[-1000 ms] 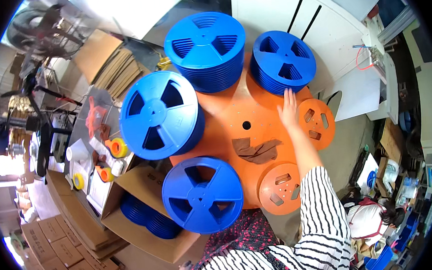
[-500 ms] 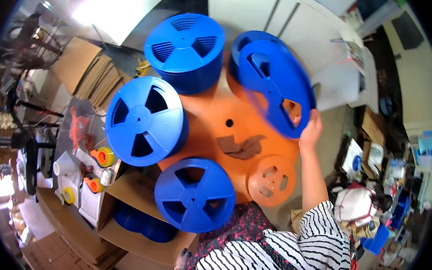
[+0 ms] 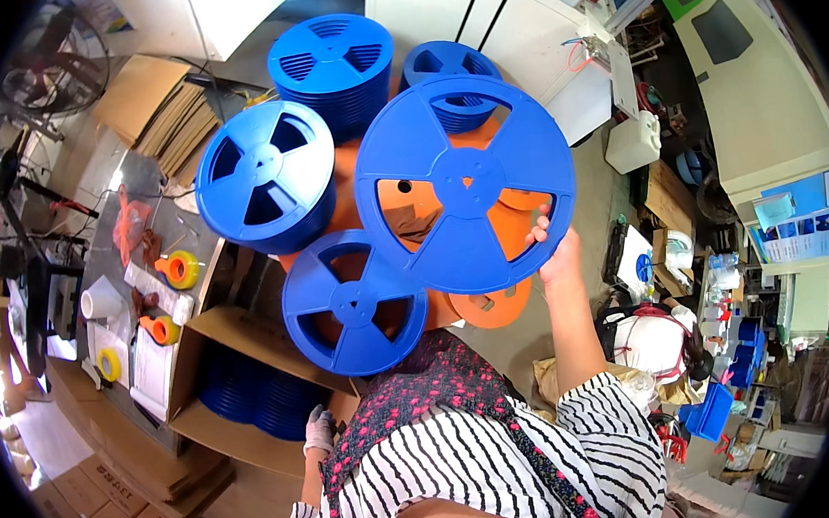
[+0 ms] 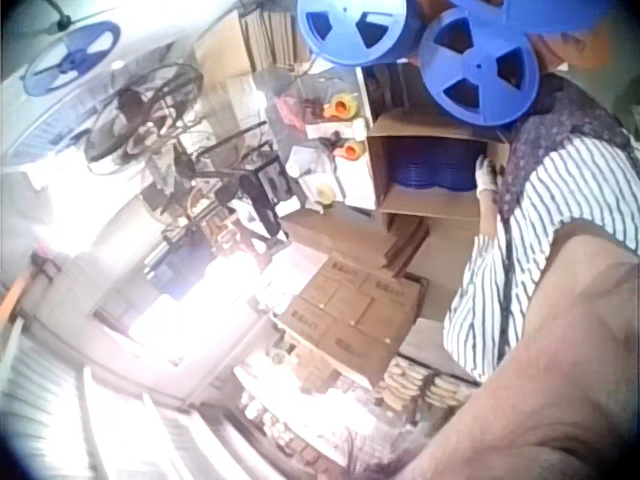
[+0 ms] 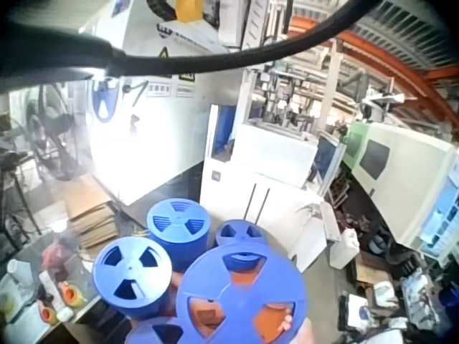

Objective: The person picks up blue plastic spools from a cardboard box and stacks them onto a pile of similar spools on a nearby table. The person handles the spools one by one, rotating them to align before placing them on the stack.

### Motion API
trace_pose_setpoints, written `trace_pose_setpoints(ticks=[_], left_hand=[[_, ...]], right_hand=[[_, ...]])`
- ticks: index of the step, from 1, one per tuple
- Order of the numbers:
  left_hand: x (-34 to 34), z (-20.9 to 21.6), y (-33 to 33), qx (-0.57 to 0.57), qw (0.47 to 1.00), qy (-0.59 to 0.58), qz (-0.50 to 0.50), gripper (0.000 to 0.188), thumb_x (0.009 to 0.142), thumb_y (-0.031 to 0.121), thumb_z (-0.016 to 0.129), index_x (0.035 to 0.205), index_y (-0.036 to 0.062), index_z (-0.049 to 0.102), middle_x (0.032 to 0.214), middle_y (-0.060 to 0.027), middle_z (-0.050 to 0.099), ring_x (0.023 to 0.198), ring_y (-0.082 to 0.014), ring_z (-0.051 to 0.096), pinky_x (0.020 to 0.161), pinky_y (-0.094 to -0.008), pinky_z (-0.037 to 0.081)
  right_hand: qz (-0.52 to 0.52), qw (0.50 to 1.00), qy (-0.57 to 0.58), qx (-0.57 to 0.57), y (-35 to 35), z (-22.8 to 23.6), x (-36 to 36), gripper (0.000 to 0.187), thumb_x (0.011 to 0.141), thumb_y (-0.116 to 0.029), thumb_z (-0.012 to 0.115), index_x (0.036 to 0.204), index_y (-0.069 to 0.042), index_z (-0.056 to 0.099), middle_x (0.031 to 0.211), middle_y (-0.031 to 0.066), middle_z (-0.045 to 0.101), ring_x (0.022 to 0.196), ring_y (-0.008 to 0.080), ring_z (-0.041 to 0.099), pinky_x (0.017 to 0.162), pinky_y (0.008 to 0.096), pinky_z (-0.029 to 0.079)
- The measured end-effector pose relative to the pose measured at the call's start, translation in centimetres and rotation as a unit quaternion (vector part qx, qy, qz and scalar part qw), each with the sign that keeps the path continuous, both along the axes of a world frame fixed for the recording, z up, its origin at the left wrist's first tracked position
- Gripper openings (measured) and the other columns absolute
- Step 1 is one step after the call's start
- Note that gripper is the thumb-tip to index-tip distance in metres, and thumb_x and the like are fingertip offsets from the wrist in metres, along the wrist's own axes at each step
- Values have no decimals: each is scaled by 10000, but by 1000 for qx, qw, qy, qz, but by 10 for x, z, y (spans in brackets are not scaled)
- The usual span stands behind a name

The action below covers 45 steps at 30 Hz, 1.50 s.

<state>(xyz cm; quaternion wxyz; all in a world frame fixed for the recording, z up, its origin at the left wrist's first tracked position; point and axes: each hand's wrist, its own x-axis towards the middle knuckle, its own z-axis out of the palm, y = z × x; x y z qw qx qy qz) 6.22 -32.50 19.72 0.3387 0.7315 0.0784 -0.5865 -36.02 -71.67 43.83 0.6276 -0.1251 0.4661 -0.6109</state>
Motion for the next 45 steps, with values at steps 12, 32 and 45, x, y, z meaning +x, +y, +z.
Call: trace_pose_setpoints(ticks=[12, 32, 45], left_hand=[[-20, 5, 25, 35, 997, 29, 57, 496, 866, 129, 553, 1346, 95, 431, 861, -63, 563, 590, -165, 512, 496, -298, 414], [-18, 14, 10, 1, 1000, 24, 13, 455, 902, 140, 552, 1341, 62, 463, 1067, -48, 592, 838, -136, 525, 740, -273, 469], [-3, -14, 39, -67, 996, 22, 62, 454, 909, 136, 537, 1350, 77, 446, 1105, -109, 587, 909, -183, 555, 757, -321, 498]], right_hand=[[16, 1000, 17, 7, 12, 2, 7, 246, 967, -223, 401, 1044, -33, 538, 700, 10, 492, 548, 129, 504, 570, 312, 479], [146, 988, -40, -3, 34, -5, -2, 237, 961, -210, 397, 1029, -38, 546, 711, 16, 486, 525, 129, 470, 550, 306, 465], [163, 986, 2, 34, 50, 15, 39, 246, 956, -238, 400, 998, -49, 552, 679, 15, 495, 527, 144, 487, 564, 317, 460]])
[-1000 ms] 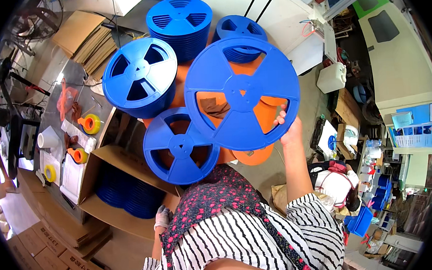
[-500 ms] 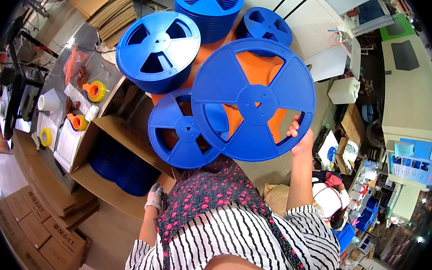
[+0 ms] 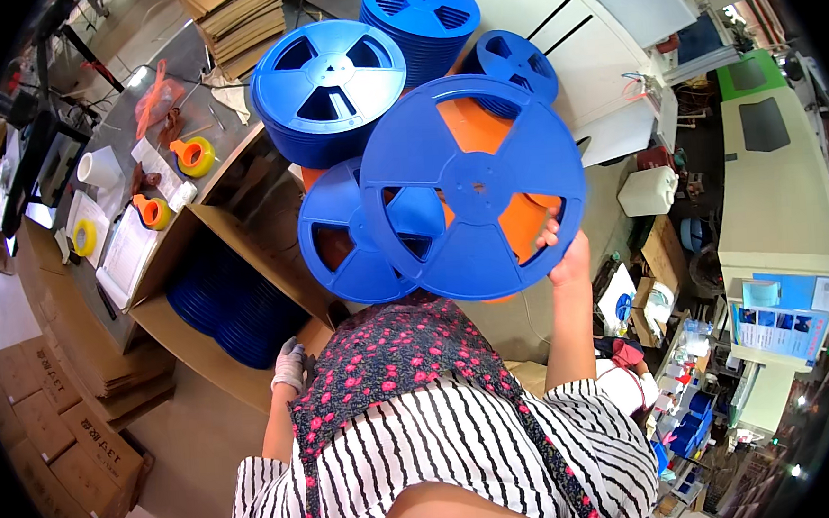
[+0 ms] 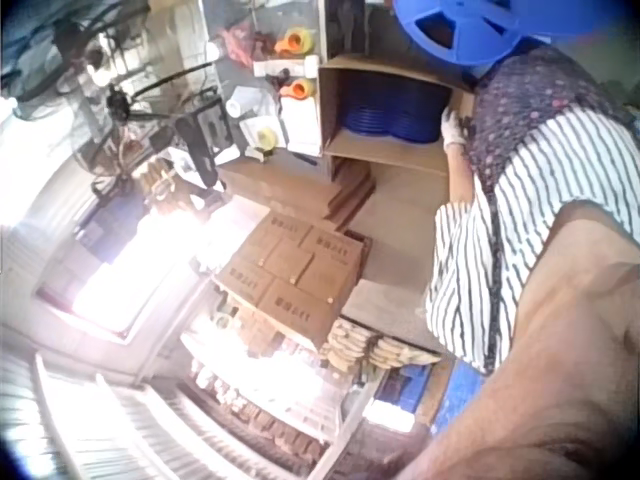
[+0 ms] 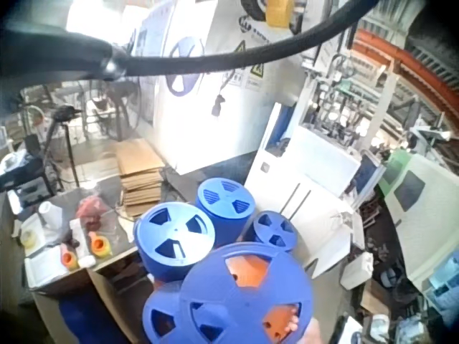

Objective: The person picks up blue plastic spools from a cardboard box and stacks them onto a pile of similar spools on a nearby table. The person handles the spools one by one, rotating them to align before placing them on the stack.

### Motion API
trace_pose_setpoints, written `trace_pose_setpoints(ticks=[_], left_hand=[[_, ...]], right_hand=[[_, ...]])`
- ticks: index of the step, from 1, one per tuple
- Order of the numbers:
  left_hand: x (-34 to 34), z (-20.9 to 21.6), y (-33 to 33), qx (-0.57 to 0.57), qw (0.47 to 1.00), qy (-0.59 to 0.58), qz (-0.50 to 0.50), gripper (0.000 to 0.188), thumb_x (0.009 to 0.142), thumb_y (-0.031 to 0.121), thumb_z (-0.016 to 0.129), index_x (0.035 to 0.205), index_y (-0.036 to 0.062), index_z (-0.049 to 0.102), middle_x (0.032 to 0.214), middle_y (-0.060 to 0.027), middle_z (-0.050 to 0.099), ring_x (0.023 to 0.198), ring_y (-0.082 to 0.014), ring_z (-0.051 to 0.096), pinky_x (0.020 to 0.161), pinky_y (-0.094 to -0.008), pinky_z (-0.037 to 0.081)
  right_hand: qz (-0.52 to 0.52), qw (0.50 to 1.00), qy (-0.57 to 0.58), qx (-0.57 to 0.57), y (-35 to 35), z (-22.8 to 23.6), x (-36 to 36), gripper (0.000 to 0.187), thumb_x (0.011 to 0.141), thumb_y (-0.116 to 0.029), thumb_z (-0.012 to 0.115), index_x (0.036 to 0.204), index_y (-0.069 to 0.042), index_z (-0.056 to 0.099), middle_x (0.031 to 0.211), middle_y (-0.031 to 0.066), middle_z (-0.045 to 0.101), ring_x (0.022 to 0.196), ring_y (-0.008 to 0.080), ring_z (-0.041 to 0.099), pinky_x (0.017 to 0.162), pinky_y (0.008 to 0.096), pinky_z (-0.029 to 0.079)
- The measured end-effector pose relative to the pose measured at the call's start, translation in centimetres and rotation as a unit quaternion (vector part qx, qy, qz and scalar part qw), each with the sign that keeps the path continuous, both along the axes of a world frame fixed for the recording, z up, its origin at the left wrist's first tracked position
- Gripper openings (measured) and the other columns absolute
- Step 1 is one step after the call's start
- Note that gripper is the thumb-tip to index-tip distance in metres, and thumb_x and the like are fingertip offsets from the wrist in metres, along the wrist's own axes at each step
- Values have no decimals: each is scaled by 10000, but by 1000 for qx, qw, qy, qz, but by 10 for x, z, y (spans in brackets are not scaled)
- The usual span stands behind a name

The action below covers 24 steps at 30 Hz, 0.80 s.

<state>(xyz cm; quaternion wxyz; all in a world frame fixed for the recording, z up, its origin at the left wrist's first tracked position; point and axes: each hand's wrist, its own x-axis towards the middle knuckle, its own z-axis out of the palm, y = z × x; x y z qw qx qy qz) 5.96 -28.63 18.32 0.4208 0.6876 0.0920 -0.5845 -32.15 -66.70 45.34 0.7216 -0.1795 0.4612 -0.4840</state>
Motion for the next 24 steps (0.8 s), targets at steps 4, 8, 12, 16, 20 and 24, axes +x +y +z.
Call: trace_pose_setpoints(ticks=[4, 8, 12, 16, 20, 24], left_hand=[[5, -20, 20, -3, 1000, -4, 2, 488, 900, 165, 540, 1364, 68, 428, 1262, -144, 534, 1062, -243, 557, 864, -338, 476], [7, -36, 60, 4, 1000, -1, 10, 492, 885, 187, 539, 1350, 70, 433, 1111, -117, 572, 883, -199, 568, 749, -321, 475], [10, -50, 92, 44, 995, 27, 85, 431, 867, 154, 558, 1285, 128, 455, 789, -37, 556, 567, -141, 496, 495, -309, 415], [14, -60, 118, 66, 992, 43, 102, 448, 854, 154, 577, 1289, 156, 467, 796, -24, 551, 521, -130, 475, 436, -291, 375], [10, -141, 171, -2, 997, 29, 73, 457, 861, 166, 571, 1306, 170, 466, 789, -10, 550, 573, -128, 493, 490, -295, 398], [9, -142, 173, -39, 986, 127, 96, 448, 873, 123, 525, 1302, 143, 398, 799, -3, 514, 687, -172, 530, 588, -326, 464]], right_hand=[[-15, 999, 48, -5, 8, 3, 13, 241, 960, -223, 399, 1006, -45, 554, 674, 17, 491, 533, 144, 491, 573, 322, 456], [-16, 997, 73, -14, 20, 1, 31, 237, 964, -215, 402, 1012, -39, 553, 668, 14, 479, 535, 142, 490, 574, 322, 451], [-39, 996, 75, 3, 40, -5, 52, 233, 960, -224, 415, 1007, -46, 558, 649, 3, 451, 540, 139, 496, 582, 328, 466], [-43, 997, 62, 21, 56, -12, 57, 220, 954, -230, 431, 985, -53, 558, 643, 2, 453, 532, 138, 498, 569, 326, 473], [-44, 996, 76, 29, 56, -15, 76, 233, 959, -248, 430, 977, -51, 554, 647, 8, 466, 536, 147, 513, 574, 326, 479], [-42, 990, 108, -74, 69, -3, 98, 282, 980, -263, 389, 1037, -31, 539, 688, 25, 486, 594, 146, 515, 596, 309, 475]])
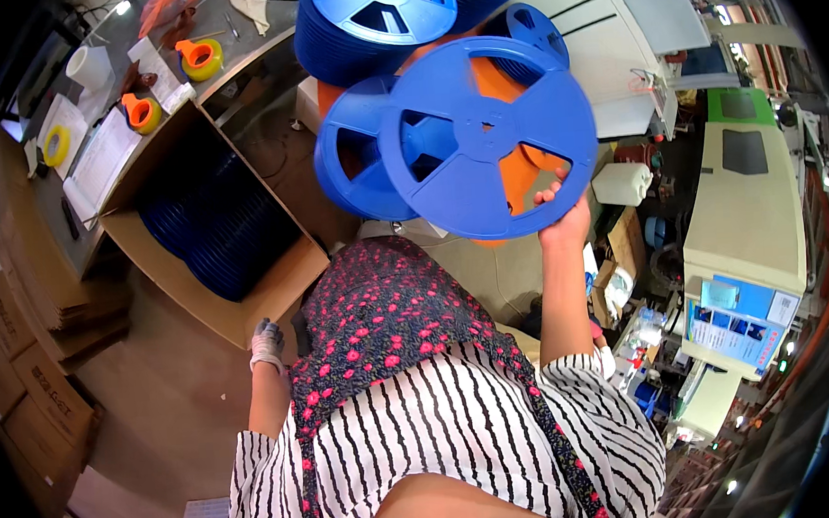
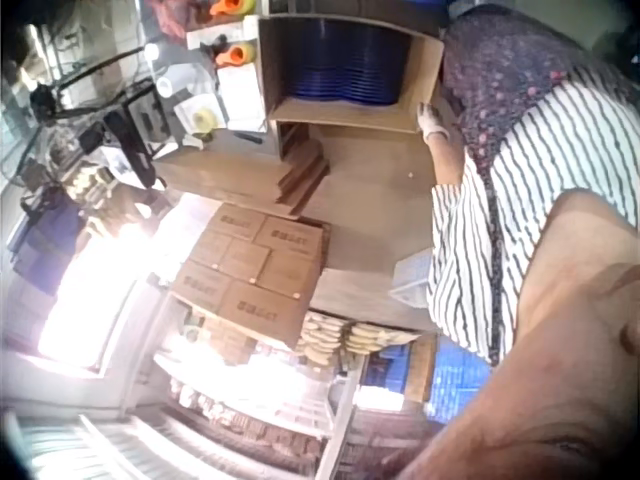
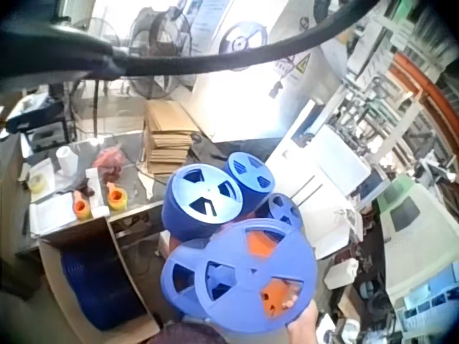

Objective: The person picks up blue plastic spools from a cardboard box and stacks them onto a pile of similar spools on a nearby table. The person handles the spools one by one, rotating them to align before placing them on the stack.

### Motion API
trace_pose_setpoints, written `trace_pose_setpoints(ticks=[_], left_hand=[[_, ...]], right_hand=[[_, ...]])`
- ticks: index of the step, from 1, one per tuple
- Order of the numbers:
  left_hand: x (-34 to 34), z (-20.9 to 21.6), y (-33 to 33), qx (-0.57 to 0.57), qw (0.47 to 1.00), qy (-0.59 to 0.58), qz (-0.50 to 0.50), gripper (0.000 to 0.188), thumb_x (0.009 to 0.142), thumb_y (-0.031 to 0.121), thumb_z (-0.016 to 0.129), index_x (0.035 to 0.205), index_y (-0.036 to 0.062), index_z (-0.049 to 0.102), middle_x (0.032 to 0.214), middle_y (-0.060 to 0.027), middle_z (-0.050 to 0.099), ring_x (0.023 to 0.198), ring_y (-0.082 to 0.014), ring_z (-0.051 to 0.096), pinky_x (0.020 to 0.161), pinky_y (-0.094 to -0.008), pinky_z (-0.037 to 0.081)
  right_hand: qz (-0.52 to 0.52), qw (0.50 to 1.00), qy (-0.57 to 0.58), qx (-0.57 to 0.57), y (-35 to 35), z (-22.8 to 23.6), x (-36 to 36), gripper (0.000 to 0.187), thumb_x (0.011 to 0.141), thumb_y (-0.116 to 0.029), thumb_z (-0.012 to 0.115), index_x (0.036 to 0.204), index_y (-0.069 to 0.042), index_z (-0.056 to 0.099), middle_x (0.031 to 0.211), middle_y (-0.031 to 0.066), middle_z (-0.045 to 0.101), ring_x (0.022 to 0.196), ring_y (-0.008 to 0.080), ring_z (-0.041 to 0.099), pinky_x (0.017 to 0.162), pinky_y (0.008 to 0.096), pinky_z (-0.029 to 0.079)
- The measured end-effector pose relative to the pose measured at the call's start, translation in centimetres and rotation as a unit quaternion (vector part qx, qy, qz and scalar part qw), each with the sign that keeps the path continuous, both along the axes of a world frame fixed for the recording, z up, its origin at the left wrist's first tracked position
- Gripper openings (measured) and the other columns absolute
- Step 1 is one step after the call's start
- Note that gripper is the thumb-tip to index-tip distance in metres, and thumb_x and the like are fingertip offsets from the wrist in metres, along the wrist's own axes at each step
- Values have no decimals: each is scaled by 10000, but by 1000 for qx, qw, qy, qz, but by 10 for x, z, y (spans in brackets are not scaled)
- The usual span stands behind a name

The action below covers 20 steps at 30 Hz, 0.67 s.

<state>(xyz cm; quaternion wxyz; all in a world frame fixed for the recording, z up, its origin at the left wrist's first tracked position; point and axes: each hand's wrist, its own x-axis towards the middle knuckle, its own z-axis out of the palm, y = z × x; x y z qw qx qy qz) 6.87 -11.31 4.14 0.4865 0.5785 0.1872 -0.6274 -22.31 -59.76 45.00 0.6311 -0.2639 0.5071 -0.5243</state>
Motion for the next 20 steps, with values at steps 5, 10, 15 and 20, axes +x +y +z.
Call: trace_pose_setpoints(ticks=[5, 10, 15, 20], left_hand=[[-5, 39, -39, 58, 998, -12, 20, 415, 876, 153, 541, 1278, 161, 437, 779, 20, 509, 600, -128, 501, 500, -286, 421], [-31, 44, -49, 59, 996, -21, 68, 395, 870, 134, 574, 1254, 167, 488, 783, 16, 533, 535, -110, 459, 451, -266, 373], [-55, 75, -61, 82, 993, -63, 64, 412, 876, 109, 562, 1279, 111, 477, 787, 1, 546, 552, -98, 475, 444, -247, 368], [-82, 94, -55, 130, 984, -113, -46, 416, 879, 142, 570, 1286, 110, 491, 864, -26, 591, 616, -126, 524, 500, -263, 415]], right_hand=[[155, 965, 147, -150, 44, -19, 70, 220, 941, -244, 485, 1035, -51, 540, 816, 54, 557, 685, 156, 541, 667, 324, 469], [304, 760, 466, -335, 68, -149, 105, 324, 743, -218, 717, 950, -30, 555, 907, 112, 566, 842, 279, 536, 718, 374, 439], [353, 652, 568, -357, 71, -210, 99, 397, 729, -277, 728, 1024, -63, 573, 981, 100, 551, 983, 310, 505, 817, 435, 411], [352, 653, 526, -416, 78, -189, 65, 569, 770, -280, 710, 1264, -86, 507, 1255, 126, 489, 1198, 315, 443, 976, 457, 361]])
